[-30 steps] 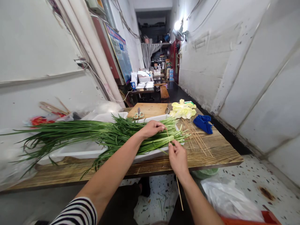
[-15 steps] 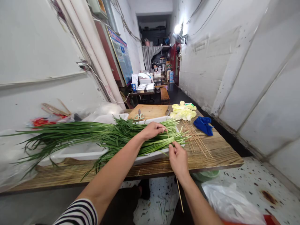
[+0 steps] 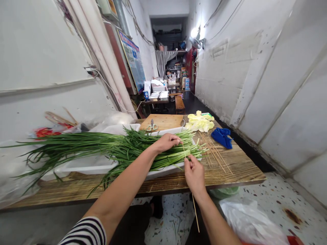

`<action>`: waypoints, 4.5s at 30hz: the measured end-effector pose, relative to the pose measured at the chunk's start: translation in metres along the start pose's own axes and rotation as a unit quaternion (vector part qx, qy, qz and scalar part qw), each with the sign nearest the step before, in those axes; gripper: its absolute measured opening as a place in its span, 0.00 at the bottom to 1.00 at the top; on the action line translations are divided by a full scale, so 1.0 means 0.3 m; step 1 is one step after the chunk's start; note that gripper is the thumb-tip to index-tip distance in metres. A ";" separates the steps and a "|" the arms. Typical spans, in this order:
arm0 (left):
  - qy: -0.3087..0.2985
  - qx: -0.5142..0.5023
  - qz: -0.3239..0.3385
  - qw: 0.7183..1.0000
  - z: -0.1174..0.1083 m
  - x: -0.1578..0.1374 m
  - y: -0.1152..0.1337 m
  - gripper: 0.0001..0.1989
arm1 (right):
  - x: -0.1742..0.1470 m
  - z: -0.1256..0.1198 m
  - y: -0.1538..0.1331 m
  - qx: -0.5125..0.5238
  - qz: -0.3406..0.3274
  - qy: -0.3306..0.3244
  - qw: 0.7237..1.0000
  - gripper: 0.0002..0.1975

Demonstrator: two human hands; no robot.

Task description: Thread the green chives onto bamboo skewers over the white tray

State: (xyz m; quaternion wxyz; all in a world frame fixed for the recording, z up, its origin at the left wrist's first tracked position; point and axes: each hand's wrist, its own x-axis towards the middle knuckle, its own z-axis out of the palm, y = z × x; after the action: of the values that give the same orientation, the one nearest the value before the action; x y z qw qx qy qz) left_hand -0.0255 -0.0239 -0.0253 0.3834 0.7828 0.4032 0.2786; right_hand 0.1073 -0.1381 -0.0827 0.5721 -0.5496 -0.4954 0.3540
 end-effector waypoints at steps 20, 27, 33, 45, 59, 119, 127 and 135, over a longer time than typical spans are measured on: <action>-0.011 0.006 0.008 1.000 -0.001 0.001 -0.009 0.16 | 0.000 0.004 -0.016 -0.011 -0.054 0.000 0.998 0.14; -0.060 0.026 0.033 0.997 -0.006 -0.013 0.004 0.14 | 0.028 0.013 -0.015 -0.034 -0.072 0.000 0.997 0.12; -0.112 0.034 0.033 0.993 -0.061 -0.036 0.046 0.16 | 0.030 0.021 -0.004 -0.088 -0.105 0.019 0.990 0.15; -0.335 -0.033 -0.043 0.941 -0.166 0.050 0.030 0.16 | -0.009 0.026 0.023 -0.179 -0.242 0.072 0.951 0.17; -0.180 -0.141 -0.095 0.969 -0.114 0.042 -0.005 0.17 | -0.011 0.027 0.009 -0.093 -0.168 0.061 0.980 0.18; -0.005 -0.113 -0.052 0.992 -0.003 0.003 0.011 0.11 | 0.030 0.014 0.010 0.052 -0.062 -0.005 0.997 0.15; -0.041 -0.049 -0.035 0.997 0.002 -0.012 0.029 0.12 | 0.036 0.019 0.030 0.065 -0.050 0.001 0.997 0.16; -0.112 0.122 0.089 0.982 -0.014 -0.053 0.061 0.13 | 0.045 0.026 0.057 0.071 -0.059 0.015 0.996 0.20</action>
State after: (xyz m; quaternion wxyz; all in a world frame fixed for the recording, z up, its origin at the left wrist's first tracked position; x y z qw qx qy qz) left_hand -0.0293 -0.0428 -0.0098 0.3013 0.8828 0.3174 0.1707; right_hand 0.1059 -0.1206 -0.0979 0.6368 -0.4828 -0.4918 0.3458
